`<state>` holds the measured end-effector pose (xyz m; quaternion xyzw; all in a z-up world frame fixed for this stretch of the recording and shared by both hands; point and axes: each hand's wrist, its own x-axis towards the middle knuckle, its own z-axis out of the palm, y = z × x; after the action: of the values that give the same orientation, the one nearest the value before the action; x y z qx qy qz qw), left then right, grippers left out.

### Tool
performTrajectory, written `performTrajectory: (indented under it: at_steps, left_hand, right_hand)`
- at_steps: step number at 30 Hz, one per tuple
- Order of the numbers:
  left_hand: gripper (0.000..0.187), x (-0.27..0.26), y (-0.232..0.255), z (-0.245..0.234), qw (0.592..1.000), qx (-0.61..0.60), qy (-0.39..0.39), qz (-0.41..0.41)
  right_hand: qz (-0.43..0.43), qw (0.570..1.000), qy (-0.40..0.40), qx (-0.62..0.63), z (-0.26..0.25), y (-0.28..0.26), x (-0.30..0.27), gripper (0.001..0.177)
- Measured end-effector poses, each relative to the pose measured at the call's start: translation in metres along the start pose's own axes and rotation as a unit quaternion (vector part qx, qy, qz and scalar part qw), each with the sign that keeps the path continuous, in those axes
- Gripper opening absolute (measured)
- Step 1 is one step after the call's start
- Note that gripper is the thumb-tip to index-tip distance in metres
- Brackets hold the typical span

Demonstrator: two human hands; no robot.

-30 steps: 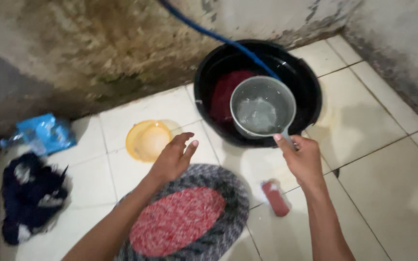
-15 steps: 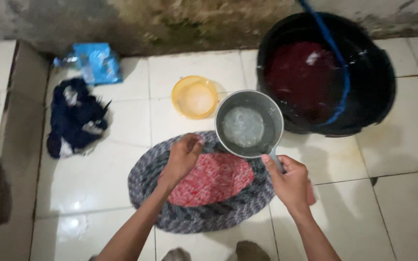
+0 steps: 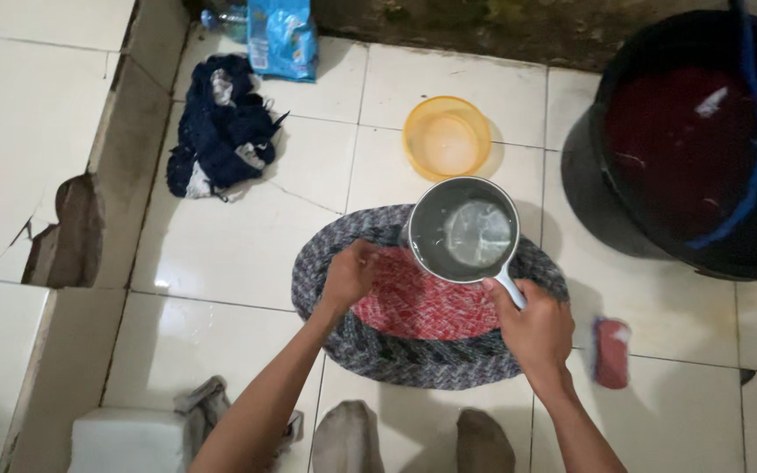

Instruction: The person washes a mat by hand, applying soap and scrubbing it while it lies on the floor, using water from a bucket and a small handheld container.

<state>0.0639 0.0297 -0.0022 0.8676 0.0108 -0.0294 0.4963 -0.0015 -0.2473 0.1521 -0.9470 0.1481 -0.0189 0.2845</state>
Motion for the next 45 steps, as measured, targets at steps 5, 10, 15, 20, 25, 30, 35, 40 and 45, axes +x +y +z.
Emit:
performTrajectory:
  at_steps: [5,10,15,20,25,30,35,40,45]
  left_hand:
    - [0.02,-0.003,-0.023,-0.001,0.998,0.042,0.05,-0.015]
    - [0.018,-0.016,-0.035,-0.011,0.995,0.062,0.05,-0.052]
    - [0.017,-0.027,-0.036,-0.02,0.993,0.053,0.073,-0.072]
    - [0.016,-0.031,-0.028,-0.02,0.993,0.067,0.028,-0.092]
    - [0.017,-0.04,-0.032,-0.014,0.997,0.056,0.008,-0.059]
    - [0.02,-0.044,-0.035,-0.004,0.995,0.063,-0.015,-0.081]
    - [0.019,-0.055,-0.027,0.006,0.995,0.051,-0.057,-0.071]
    - [0.017,-0.062,-0.019,0.02,0.996,0.058,-0.066,-0.005]
    - [0.017,-0.063,-0.007,0.035,0.991,0.038,-0.126,0.034]
  right_hand:
    - [-0.043,0.997,-0.003,-0.07,0.013,-0.01,0.001,0.045]
    - [-0.026,0.996,-0.037,-0.071,0.019,-0.015,0.0,0.045]
    - [-0.091,0.988,-0.047,-0.111,0.026,-0.005,-0.003,0.044]
    - [-0.142,0.986,-0.044,-0.082,0.029,0.006,-0.007,0.044]
    - [-0.202,0.977,-0.027,-0.07,0.023,0.023,-0.007,0.038]
    - [-0.267,0.961,0.006,-0.074,0.012,0.04,-0.004,0.036]
    - [-0.292,0.951,-0.022,-0.098,-0.006,0.056,-0.006,0.036]
    - [-0.28,0.954,-0.027,-0.107,-0.019,0.076,-0.016,0.037]
    - [-0.27,0.954,0.015,-0.13,-0.032,0.094,-0.025,0.039]
